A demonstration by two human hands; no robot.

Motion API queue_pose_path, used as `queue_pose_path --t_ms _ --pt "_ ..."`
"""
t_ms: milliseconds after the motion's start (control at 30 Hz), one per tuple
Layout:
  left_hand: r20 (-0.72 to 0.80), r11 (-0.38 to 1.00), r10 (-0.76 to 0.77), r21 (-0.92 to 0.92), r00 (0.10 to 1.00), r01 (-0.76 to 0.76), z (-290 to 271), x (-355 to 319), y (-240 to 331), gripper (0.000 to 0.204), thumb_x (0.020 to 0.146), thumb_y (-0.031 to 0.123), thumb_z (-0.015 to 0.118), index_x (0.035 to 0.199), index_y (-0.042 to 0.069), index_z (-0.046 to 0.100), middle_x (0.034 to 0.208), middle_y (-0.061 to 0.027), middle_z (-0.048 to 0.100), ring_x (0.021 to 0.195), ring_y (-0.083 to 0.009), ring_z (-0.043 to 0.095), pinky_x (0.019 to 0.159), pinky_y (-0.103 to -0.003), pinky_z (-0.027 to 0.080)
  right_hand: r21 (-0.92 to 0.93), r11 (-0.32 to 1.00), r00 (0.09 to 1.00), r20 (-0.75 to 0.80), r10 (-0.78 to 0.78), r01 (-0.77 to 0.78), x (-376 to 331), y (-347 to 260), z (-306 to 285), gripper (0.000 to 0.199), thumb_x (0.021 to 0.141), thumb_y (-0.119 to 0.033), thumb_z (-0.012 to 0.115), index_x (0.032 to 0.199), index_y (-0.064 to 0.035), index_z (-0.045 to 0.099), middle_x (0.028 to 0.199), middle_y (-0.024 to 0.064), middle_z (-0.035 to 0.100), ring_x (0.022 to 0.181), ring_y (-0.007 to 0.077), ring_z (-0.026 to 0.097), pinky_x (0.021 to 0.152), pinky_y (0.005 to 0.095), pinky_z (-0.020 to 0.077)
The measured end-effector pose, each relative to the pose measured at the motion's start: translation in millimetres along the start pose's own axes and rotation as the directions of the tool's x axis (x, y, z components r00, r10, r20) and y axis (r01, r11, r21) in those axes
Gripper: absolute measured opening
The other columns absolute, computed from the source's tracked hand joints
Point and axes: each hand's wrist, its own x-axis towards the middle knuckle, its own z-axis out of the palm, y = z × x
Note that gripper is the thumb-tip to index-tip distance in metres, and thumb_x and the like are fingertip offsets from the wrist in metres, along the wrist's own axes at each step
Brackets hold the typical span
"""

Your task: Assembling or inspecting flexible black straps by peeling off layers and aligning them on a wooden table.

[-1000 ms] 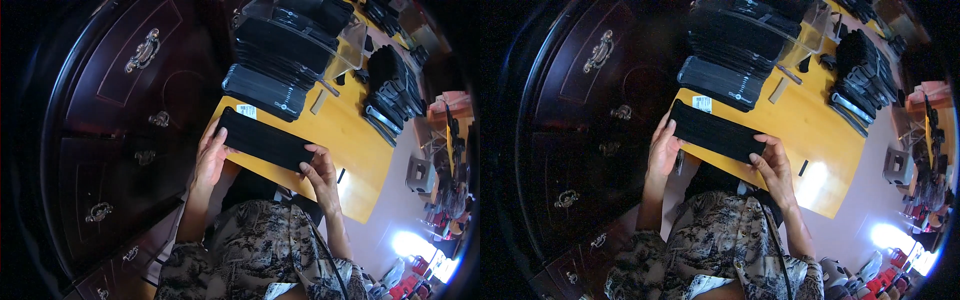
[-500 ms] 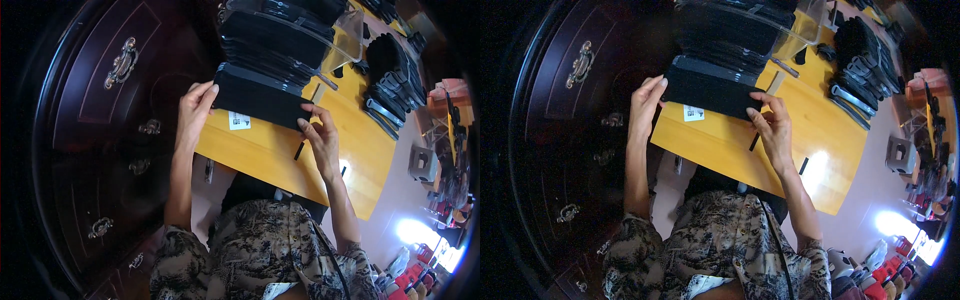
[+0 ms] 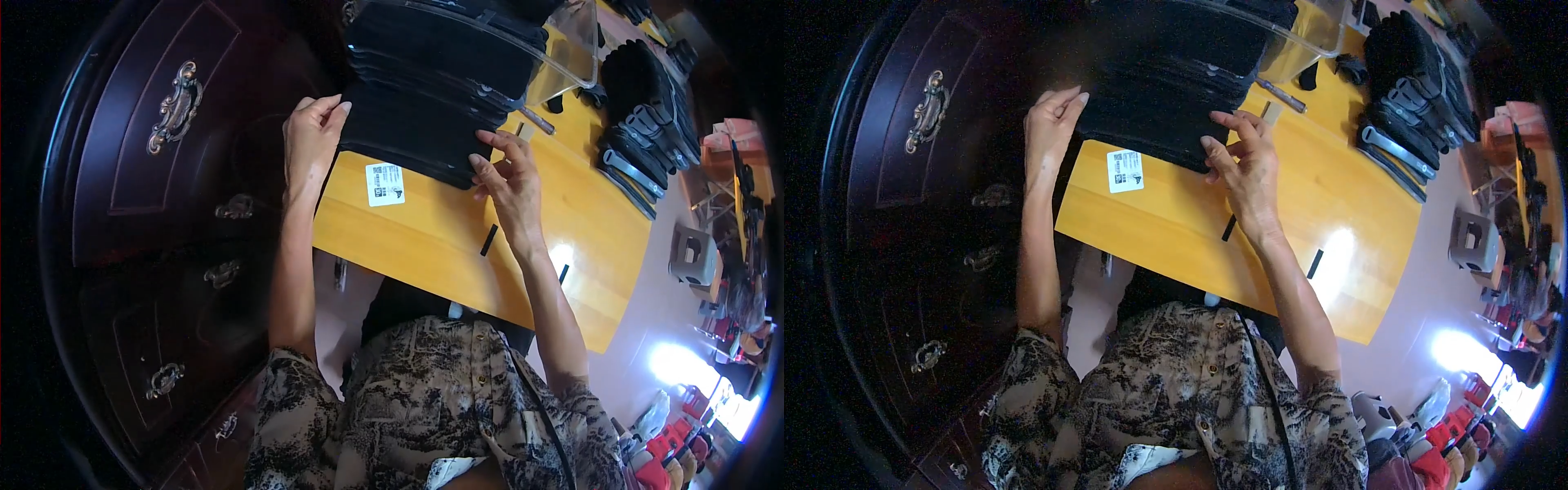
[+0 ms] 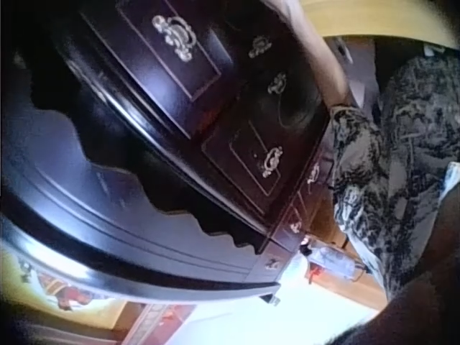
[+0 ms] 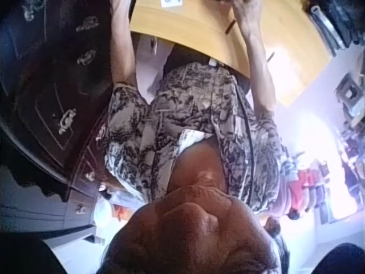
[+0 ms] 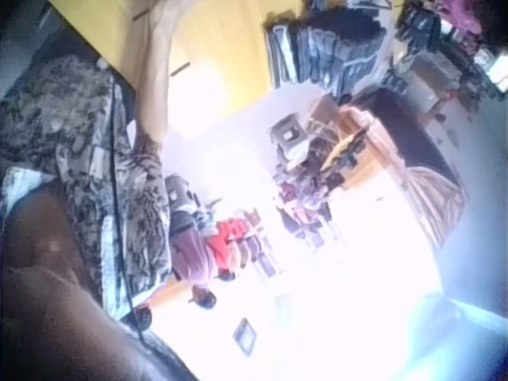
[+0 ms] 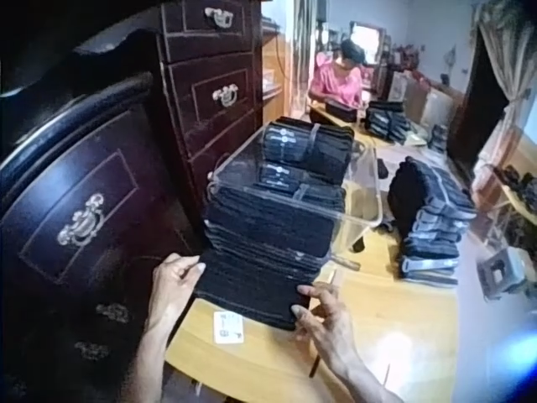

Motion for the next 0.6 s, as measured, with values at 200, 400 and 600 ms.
queue_pose_path --t_ms 200,400,600 --pt "0.007 0.999 0.012 0.041 1.000 -0.012 1.8 -0.1 0.3 0.026 0.088 0.017 0.066 0.106 -0.001 0.068 0.083 -0.0097 0.061 0.069 -0.0147 0.059 0.063 -0.028 0.048 -0.006 1.000 0.999 0.017 0.031 -0.031 2.5 2.4 -4.5 0.031 0.088 -0.008 0.067 0.117 0.0003 0.060 0.129 0.0179 0.042 0.066 0.0123 0.062 0.053 0.0229 0.0543" --pt "0.088 0.986 -0.101 0.141 0.991 0.088 -0.7 -2.7 7.4 0.030 0.091 0.022 0.064 0.111 -0.001 0.067 0.099 -0.0115 0.064 0.085 -0.0170 0.062 0.077 -0.029 0.050 -0.012 1.000 1.000 0.008 0.022 -0.022 -1.3 8.5 -3.1 0.032 0.087 -0.011 0.068 0.117 -0.0019 0.061 0.126 0.0152 0.046 0.064 0.0111 0.061 0.055 0.0236 0.0522" --pt "0.127 0.988 -0.117 0.112 0.985 0.103 2.3 1.4 2.4 0.031 0.092 0.023 0.063 0.113 0.001 0.066 0.102 -0.0119 0.063 0.089 -0.0186 0.063 0.081 -0.029 0.050 -0.230 0.967 0.993 -0.026 -0.115 0.106 -2.7 15.1 -6.6 0.041 0.083 -0.011 0.071 0.122 -0.0075 0.059 0.119 0.0133 0.051 0.066 0.0130 0.058 0.061 0.0263 0.0508"
